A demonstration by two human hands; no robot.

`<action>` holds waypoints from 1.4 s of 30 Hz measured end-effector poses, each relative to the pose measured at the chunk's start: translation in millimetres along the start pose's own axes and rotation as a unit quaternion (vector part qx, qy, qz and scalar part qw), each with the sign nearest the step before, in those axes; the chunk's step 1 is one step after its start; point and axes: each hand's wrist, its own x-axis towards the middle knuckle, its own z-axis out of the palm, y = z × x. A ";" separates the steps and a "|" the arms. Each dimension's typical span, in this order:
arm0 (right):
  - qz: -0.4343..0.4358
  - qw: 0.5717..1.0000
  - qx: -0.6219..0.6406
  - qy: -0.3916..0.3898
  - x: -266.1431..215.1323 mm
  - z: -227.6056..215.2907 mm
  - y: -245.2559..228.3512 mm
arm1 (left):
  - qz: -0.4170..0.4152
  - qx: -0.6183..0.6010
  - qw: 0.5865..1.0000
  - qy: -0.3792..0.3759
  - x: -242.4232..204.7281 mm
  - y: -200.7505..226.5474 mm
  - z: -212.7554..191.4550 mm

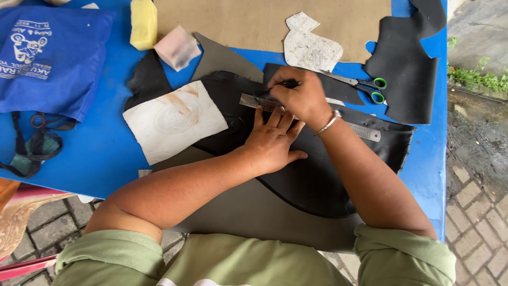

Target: Mark measurements on leather pieces using a ruler and a pen

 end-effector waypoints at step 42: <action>0.187 0.965 0.010 0.183 -112.1 -148.6 40.9 | -0.007 0.053 0.998 -0.020 -2.3 8.3 1.6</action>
